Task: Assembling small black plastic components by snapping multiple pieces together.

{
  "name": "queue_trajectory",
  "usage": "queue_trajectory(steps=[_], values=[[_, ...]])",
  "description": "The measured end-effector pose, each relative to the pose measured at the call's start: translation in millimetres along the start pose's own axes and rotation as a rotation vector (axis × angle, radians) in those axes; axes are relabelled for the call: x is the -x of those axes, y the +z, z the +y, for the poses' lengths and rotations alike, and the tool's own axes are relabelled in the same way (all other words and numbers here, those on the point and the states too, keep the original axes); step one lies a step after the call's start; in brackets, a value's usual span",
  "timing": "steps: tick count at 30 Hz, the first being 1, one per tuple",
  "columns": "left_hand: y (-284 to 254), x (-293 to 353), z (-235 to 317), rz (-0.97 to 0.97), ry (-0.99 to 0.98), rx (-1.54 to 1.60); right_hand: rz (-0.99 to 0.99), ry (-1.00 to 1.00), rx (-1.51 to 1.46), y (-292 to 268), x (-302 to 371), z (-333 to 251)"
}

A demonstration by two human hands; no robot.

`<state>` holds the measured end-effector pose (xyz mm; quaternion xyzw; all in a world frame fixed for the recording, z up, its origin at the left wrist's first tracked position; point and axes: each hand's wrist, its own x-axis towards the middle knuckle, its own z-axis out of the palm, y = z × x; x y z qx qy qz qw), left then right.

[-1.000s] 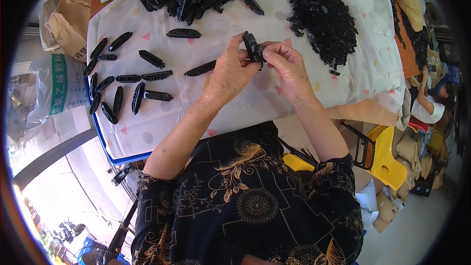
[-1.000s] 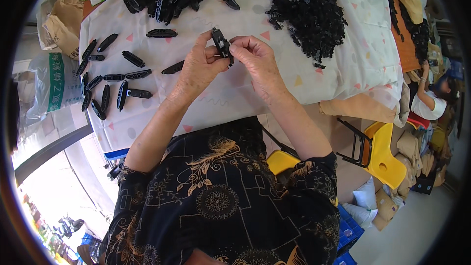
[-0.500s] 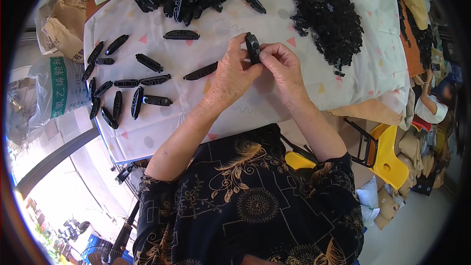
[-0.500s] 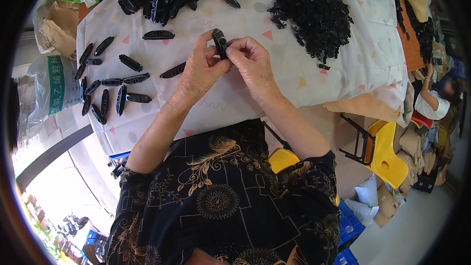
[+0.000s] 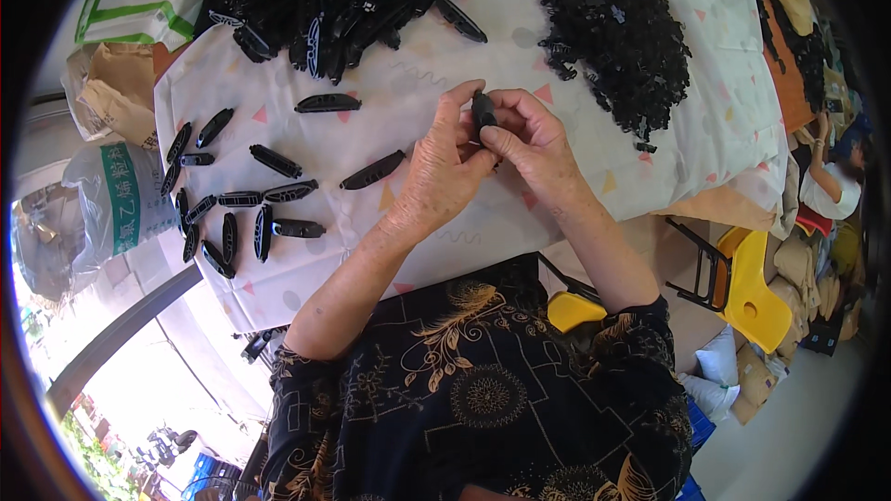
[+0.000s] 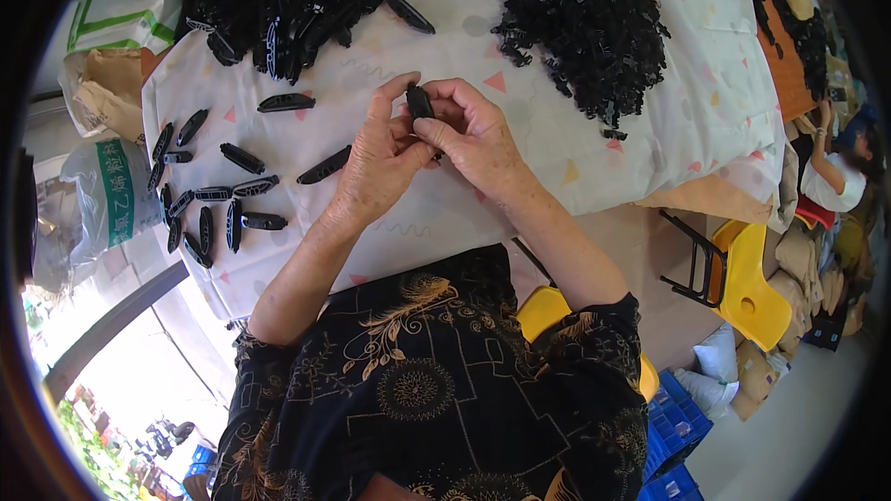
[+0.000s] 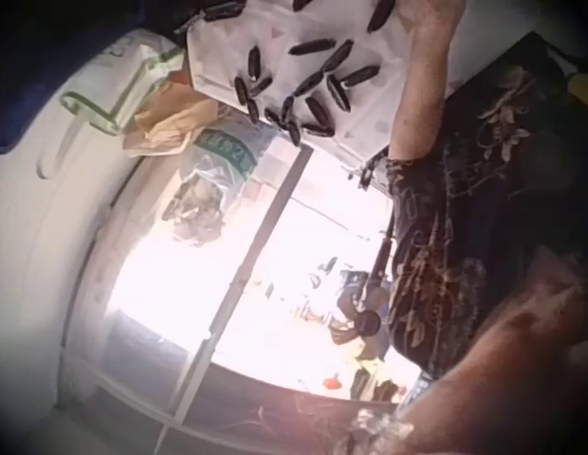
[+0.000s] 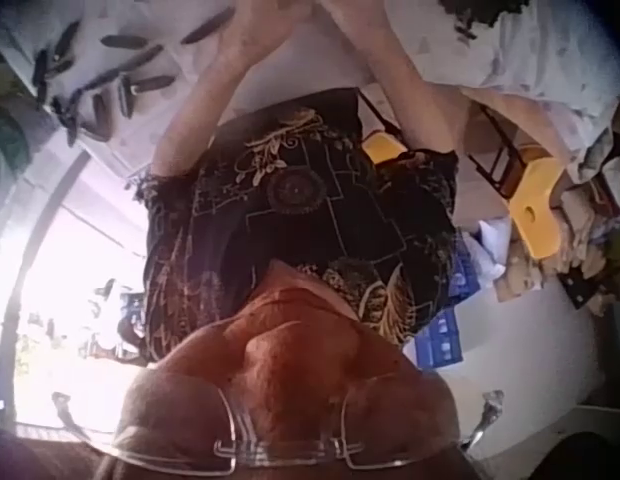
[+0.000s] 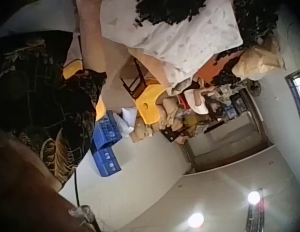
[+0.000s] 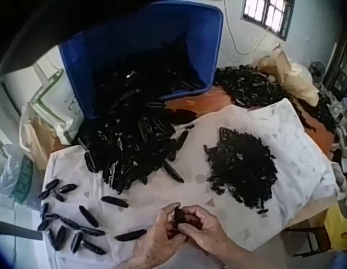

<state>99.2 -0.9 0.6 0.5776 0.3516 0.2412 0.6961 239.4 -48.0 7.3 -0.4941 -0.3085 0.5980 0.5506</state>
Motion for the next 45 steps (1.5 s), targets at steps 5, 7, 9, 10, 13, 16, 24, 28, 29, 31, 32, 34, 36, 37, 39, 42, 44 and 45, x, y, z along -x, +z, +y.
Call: queue_trajectory(steps=[5, 7, 9, 10, 13, 16, 24, 28, 29, 31, 32, 34, 36, 37, 39, 42, 44, 45], values=[[-3.3, -4.0, -0.4, -0.072, 0.015, -0.087, 0.027, -0.032, -0.078, -2.4, 1.7, 9.1], [-12.2, -4.3, 7.5, -0.117, 0.025, -0.142, -0.015, -0.020, -0.047, -9.6, 7.4, 8.0], [-24.6, -6.5, 34.4, -0.278, -0.072, -0.406, -0.054, -0.006, -0.015, -22.4, 11.2, 2.5], [-33.4, -8.5, 38.3, -0.278, -0.076, -0.407, 0.012, -0.041, 0.174, -27.5, 11.9, -8.0], [-45.8, -29.5, 49.5, -0.125, 0.350, -0.888, 0.250, -0.338, 0.905, -55.9, 3.0, -27.9], [-46.8, -72.8, 49.1, 0.067, 0.681, -1.214, 0.422, -0.615, 1.604, -70.5, -14.9, -35.1], [-57.4, -110.4, 23.0, 0.061, 0.754, -1.511, 0.459, -0.740, 1.802, -84.0, -23.4, -23.0], [-49.7, -77.7, 17.6, 0.047, 0.699, -1.360, 0.337, -0.759, 1.815, -78.5, -20.3, -16.2], [-46.8, -66.2, 16.5, 0.039, 0.682, -1.308, 0.300, -0.788, 1.808, -76.1, -17.5, -17.5], [-44.9, -42.7, 12.0, 0.056, 0.640, -1.295, 0.338, -0.851, 1.704, -70.8, -13.4, -17.5], [-45.4, -32.6, 9.5, 0.066, 0.593, -1.282, 0.374, -0.903, 1.594, -68.2, -12.0, -16.9], [-49.8, -14.6, 7.6, 0.107, 0.601, -1.225, 0.349, -0.924, 1.422, -62.1, -10.8, -14.7], [-49.7, 1.1, 7.8, 0.299, 0.405, -1.026, 0.315, -0.935, 1.248, -49.3, -7.0, -12.8], [-48.6, 4.4, 9.7, 0.313, 0.407, -1.021, 0.320, -0.806, 1.070, -38.0, 0.8, -16.0], [-45.0, 9.9, 13.7, 0.357, 0.199, -0.550, 0.311, -0.680, 0.902, -22.7, 10.2, -17.7], [-38.2, 21.0, 20.8, 0.216, -0.007, 0.025, 0.176, -0.314, 0.069, -10.0, 18.2, -17.5], [-34.2, 28.5, 19.2, 0.138, -0.020, 0.153, 0.057, -0.036, -0.427, -5.3, 24.5, -18.1], [-31.3, 31.1, 19.1, 0.114, -0.058, 0.242, 0.054, -0.033, -0.419, -3.1, 26.6, -17.8]])
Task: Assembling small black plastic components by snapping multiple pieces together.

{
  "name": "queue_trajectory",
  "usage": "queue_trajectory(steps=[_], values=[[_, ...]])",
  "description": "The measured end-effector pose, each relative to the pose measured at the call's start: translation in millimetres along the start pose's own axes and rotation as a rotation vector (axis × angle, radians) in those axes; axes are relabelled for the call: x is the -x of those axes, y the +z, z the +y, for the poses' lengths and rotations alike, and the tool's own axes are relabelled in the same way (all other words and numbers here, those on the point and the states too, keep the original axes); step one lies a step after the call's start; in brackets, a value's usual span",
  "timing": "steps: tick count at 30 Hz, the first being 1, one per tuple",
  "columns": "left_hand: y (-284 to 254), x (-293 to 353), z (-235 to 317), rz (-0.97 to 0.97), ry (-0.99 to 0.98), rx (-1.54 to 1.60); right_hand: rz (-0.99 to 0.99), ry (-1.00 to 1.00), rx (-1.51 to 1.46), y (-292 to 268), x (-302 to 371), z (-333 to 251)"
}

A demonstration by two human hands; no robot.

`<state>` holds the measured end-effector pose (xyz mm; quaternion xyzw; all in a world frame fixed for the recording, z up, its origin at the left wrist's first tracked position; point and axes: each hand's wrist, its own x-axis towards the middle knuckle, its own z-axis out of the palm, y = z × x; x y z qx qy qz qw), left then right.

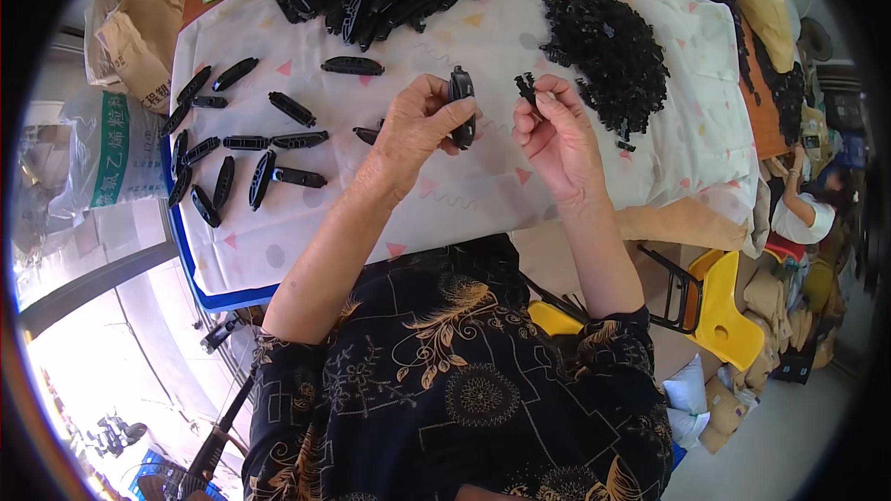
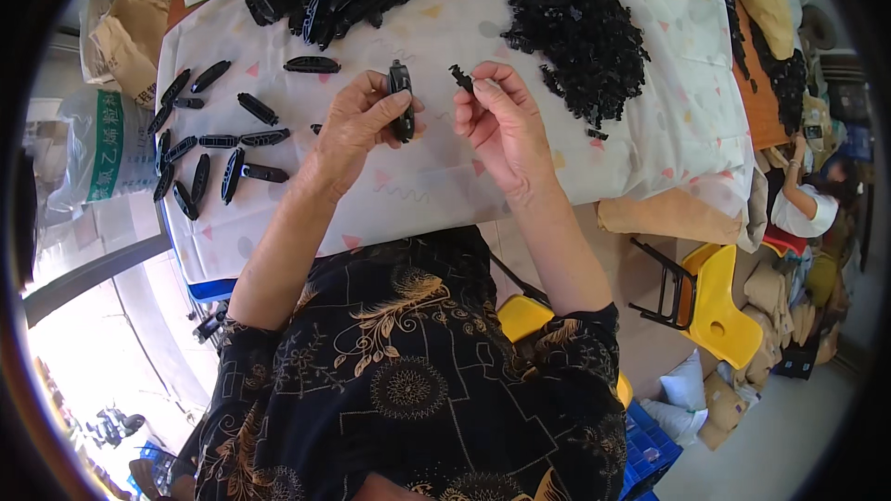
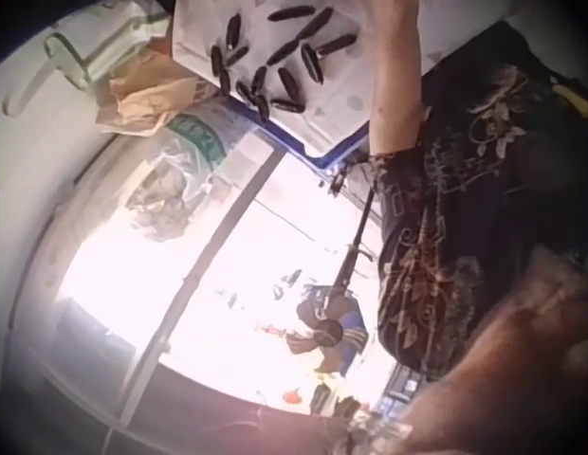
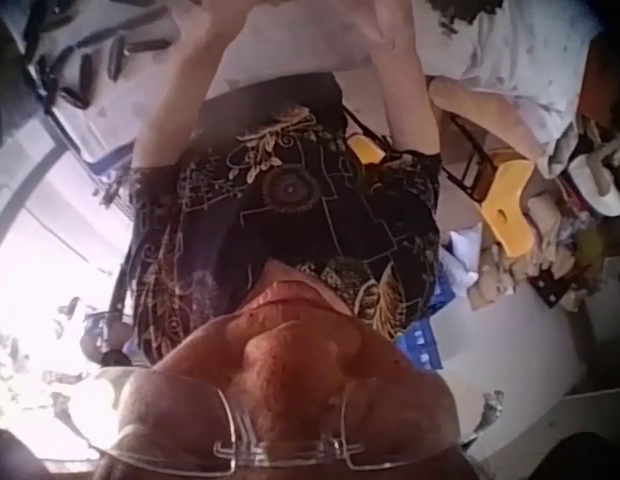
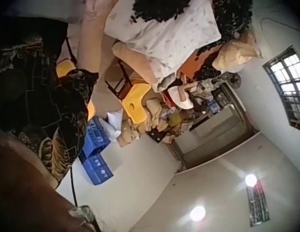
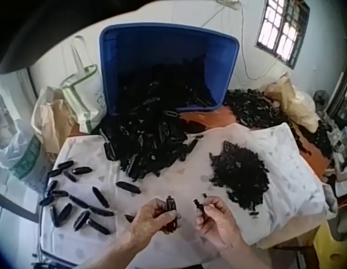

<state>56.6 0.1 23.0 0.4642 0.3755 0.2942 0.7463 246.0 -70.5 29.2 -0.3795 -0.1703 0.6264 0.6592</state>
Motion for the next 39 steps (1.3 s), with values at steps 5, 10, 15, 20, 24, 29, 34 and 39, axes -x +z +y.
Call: queue_trajectory(steps=[5, 10, 15, 20, 24, 29, 34, 39], values=[[1.7, 7.5, -7.9, -0.048, -0.049, 0.178, 0.005, 0.118, -0.114, 14.5, 8.7, 0.3], [2.1, 8.4, -13.3, -0.136, -0.097, 0.359, 0.002, 0.082, -0.065, 11.8, 10.5, 1.3], [6.4, 6.7, -13.9, -0.177, -0.123, 0.408, 0.046, -0.024, 0.271, 11.7, 15.5, 1.8], [12.7, 3.8, -15.4, -0.218, -0.116, 0.388, 0.113, -0.287, 0.633, 10.5, 18.3, 11.2], [19.2, 1.0, -21.5, -0.156, -0.096, 0.316, 0.136, -0.266, 0.445, 9.0, 13.9, 20.8], [27.0, -5.0, -20.2, -0.099, -0.035, 0.140, 0.142, -0.130, 0.188, 7.1, 8.5, 41.8], [28.7, -9.5, -21.3, -0.083, -0.022, 0.026, 0.169, -0.123, 0.151, 7.4, 5.2, 44.2], [31.0, -13.7, -29.6, -0.076, 0.054, 0.059, 0.198, -0.114, 0.151, 11.8, 3.6, 44.1]])
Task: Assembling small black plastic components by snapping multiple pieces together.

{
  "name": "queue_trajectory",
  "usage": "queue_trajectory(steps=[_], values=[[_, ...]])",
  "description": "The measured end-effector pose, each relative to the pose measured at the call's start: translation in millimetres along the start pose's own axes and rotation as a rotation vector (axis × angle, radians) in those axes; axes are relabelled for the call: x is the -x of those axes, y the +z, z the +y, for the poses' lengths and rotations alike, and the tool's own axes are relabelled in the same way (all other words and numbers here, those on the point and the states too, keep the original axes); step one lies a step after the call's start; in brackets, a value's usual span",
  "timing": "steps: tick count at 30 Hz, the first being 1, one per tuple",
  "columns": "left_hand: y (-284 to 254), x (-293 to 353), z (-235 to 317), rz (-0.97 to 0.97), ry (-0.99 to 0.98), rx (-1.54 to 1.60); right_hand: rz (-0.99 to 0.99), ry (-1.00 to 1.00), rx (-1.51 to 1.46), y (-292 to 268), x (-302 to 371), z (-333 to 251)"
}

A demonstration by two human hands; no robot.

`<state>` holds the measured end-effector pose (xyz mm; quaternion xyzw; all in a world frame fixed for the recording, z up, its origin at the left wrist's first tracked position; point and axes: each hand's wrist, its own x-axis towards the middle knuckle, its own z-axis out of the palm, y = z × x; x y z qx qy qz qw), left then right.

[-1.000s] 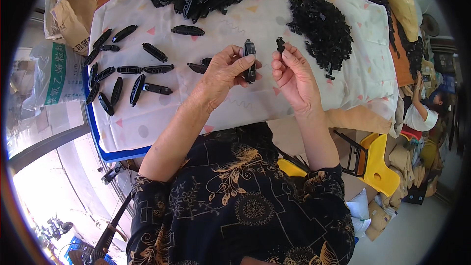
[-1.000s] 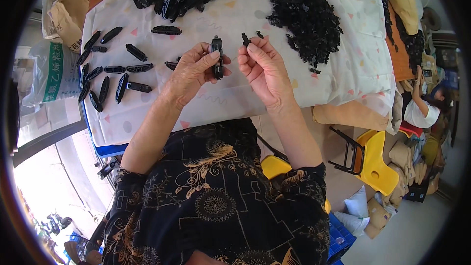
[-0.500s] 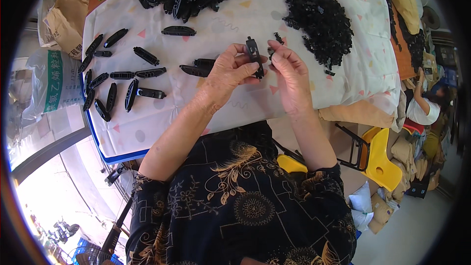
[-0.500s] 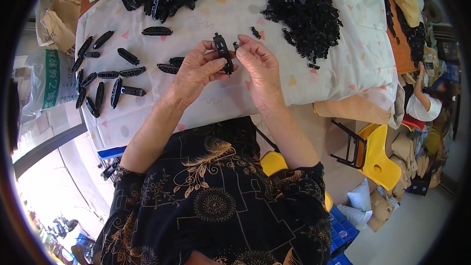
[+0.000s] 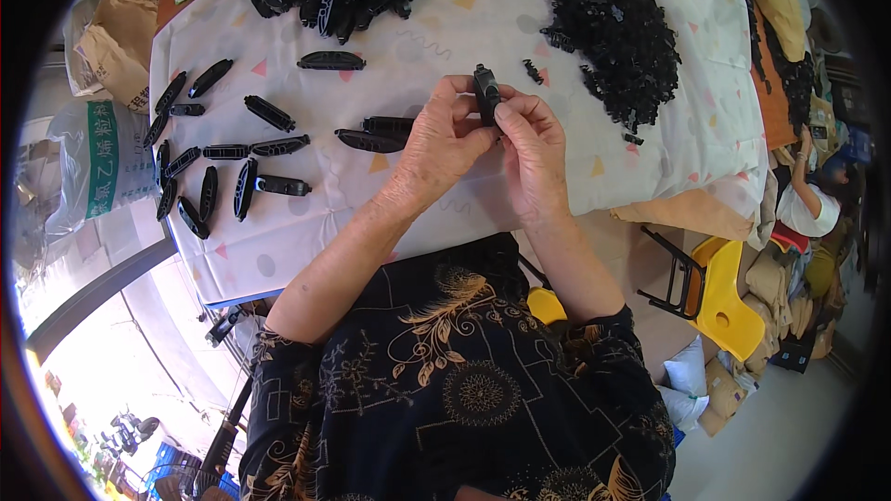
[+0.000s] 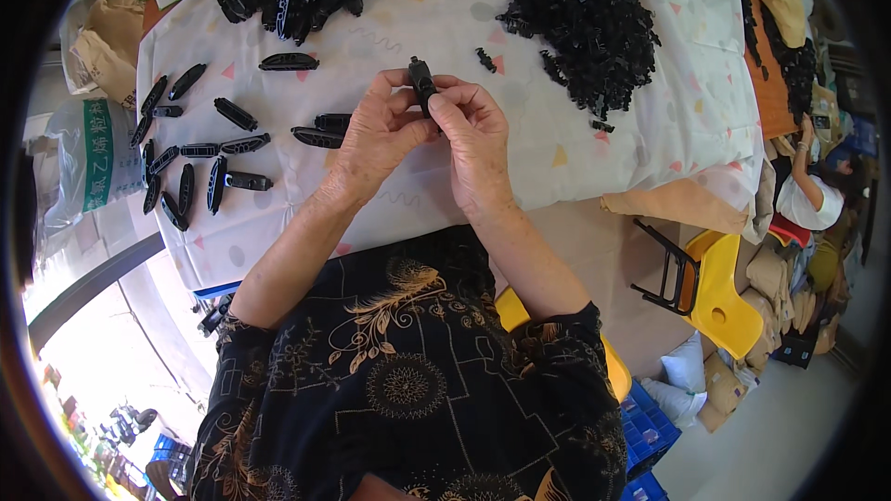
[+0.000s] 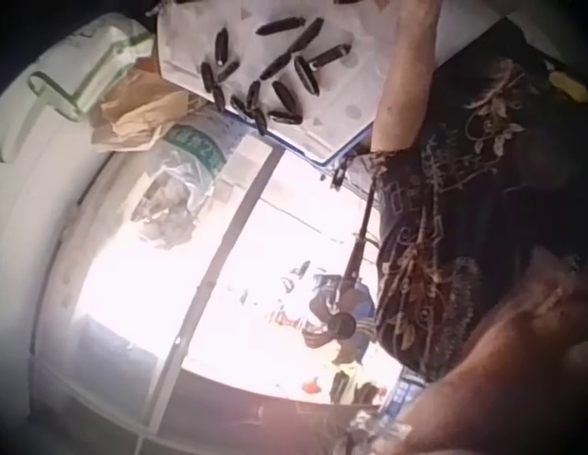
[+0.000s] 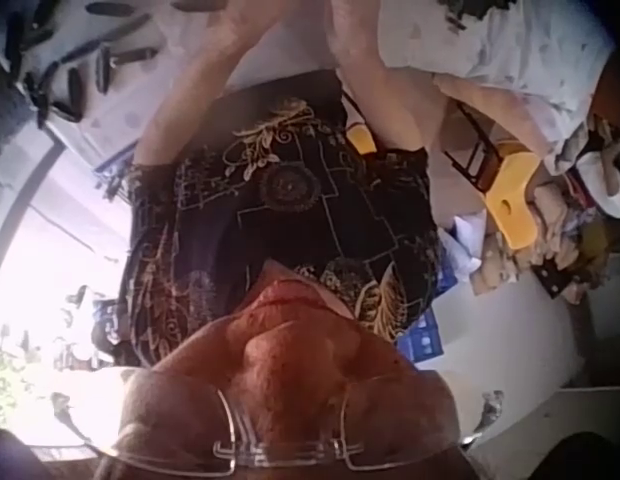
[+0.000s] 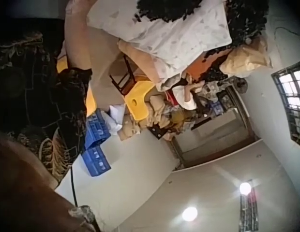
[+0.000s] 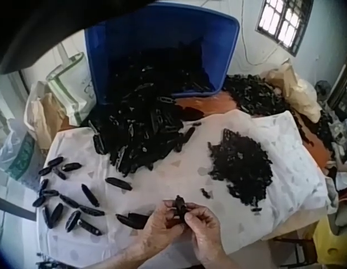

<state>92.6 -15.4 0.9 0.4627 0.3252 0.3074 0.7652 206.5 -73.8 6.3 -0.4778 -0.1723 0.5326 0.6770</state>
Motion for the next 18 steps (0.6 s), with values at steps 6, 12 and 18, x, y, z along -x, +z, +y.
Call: queue_trajectory(steps=[6, 12, 18], values=[[0.8, -4.1, 4.0, -0.017, 0.008, -0.152, -0.035, -0.005, 0.060, -9.7, -9.1, -1.7], [0.9, -7.2, 0.0, -0.033, -0.011, -0.259, -0.170, 0.049, 0.159, -12.7, -14.6, -17.4], [8.9, -15.7, -2.9, -0.065, 0.044, -0.251, -0.198, 0.111, 0.236, -22.1, -22.7, -20.9]])
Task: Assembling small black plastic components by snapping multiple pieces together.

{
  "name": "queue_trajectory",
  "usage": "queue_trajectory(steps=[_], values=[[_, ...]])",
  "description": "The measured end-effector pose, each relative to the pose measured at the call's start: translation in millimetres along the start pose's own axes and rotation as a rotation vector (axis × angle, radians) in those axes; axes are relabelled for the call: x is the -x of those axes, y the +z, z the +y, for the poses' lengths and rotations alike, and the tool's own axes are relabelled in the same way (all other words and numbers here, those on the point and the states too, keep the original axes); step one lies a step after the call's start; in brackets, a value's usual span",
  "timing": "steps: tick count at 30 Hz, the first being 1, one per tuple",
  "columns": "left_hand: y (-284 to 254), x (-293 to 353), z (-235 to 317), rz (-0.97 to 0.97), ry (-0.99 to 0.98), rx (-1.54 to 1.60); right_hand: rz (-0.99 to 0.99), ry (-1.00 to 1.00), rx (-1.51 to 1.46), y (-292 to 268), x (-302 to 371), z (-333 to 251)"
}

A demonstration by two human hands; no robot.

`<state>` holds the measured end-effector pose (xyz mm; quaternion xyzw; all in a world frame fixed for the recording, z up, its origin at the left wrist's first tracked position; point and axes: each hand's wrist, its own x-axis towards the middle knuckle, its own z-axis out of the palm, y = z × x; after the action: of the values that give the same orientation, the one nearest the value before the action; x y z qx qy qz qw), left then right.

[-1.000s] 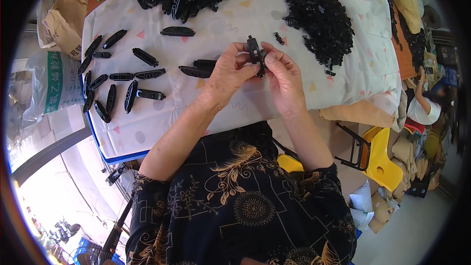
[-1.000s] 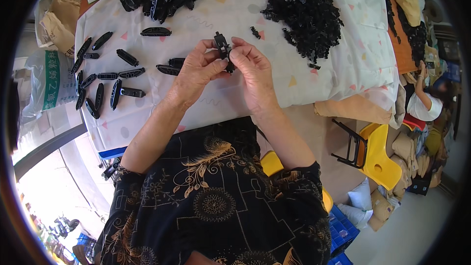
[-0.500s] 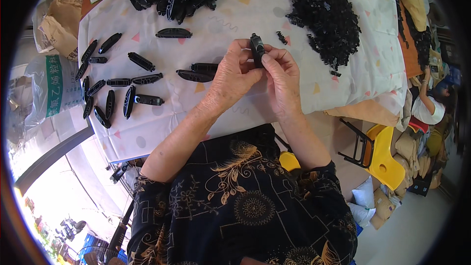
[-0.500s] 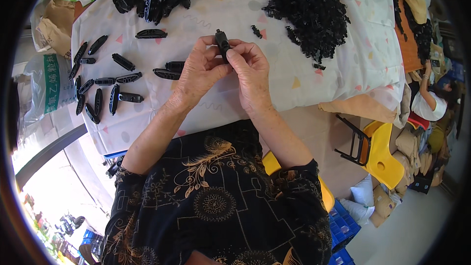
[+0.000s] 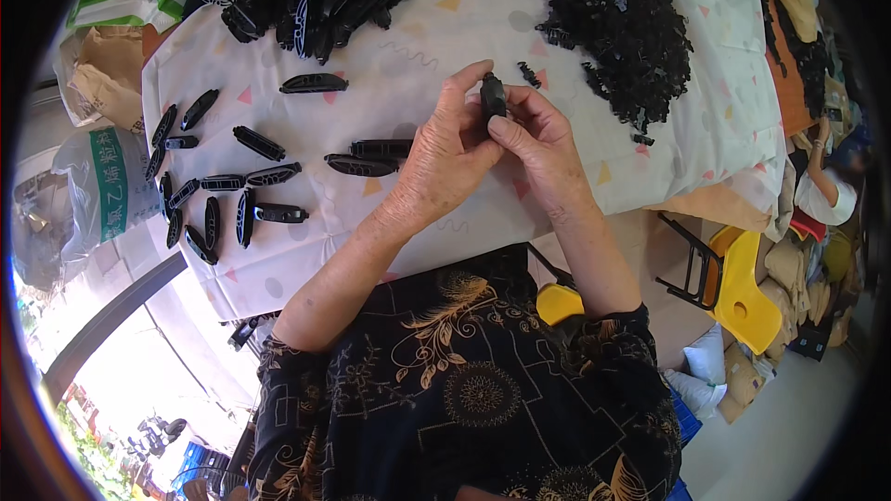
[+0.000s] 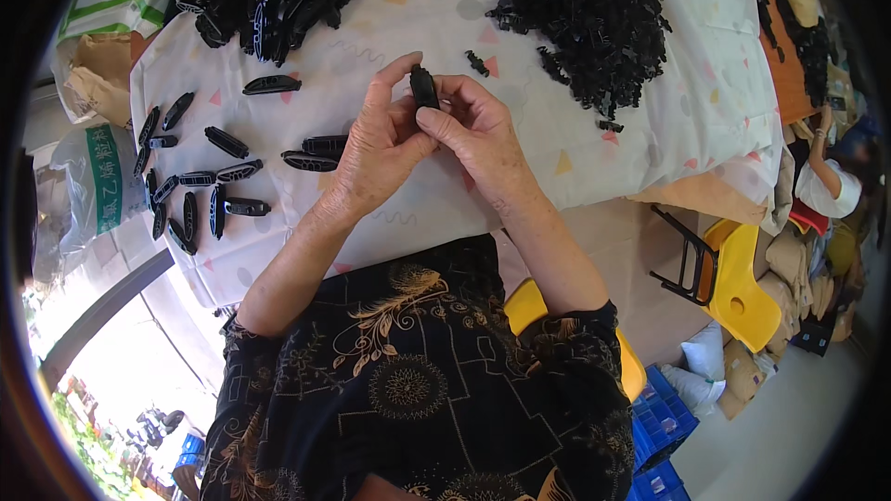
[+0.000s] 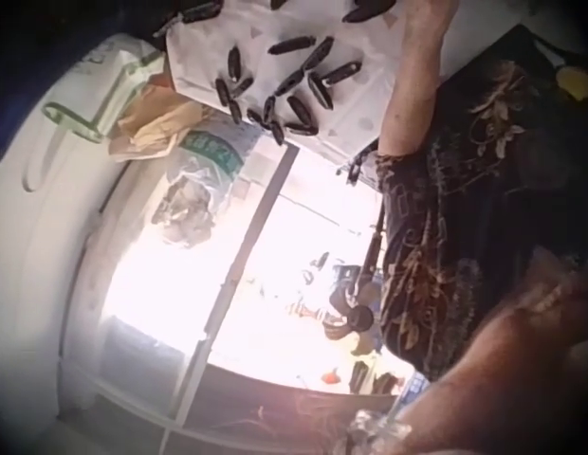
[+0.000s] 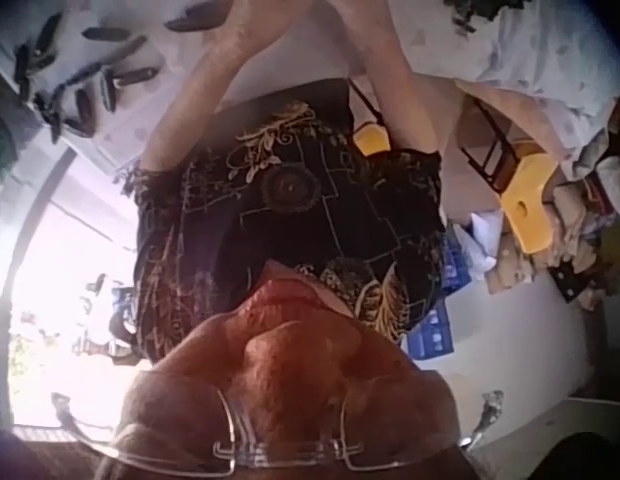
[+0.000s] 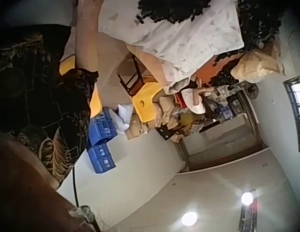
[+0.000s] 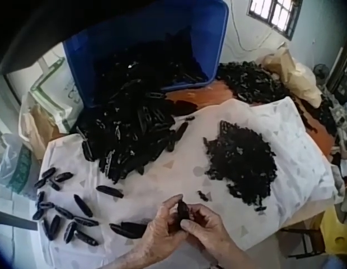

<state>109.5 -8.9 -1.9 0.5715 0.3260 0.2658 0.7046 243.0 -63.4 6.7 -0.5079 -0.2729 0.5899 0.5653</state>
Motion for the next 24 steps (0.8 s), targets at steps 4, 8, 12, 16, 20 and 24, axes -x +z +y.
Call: queue_trajectory(steps=[4, 8, 12, 16, 20, 24], values=[[2.1, -2.8, 1.5, -0.014, 0.006, -0.047, 0.030, -0.045, -0.038, -1.9, 0.5, 2.5], [5.5, -4.4, 11.9, 0.007, 0.046, -0.122, 0.079, -0.149, 0.032, -9.5, 3.8, 7.8], [0.3, 3.1, 31.5, -0.028, 0.027, -0.277, -0.069, -0.102, 0.026, -28.7, 8.9, 2.4], [-38.2, 18.3, 26.0, 0.196, 0.535, -0.976, 0.000, -0.576, 0.780, -28.9, -1.8, -15.4], [-69.2, 32.3, 20.0, 0.343, 0.353, -1.303, 0.247, -0.613, 1.128, -31.4, -16.9, -3.9], [-70.0, 25.2, 8.1, 0.393, 0.289, -1.322, 0.366, -0.674, 1.297, -26.9, -30.6, 9.4]])
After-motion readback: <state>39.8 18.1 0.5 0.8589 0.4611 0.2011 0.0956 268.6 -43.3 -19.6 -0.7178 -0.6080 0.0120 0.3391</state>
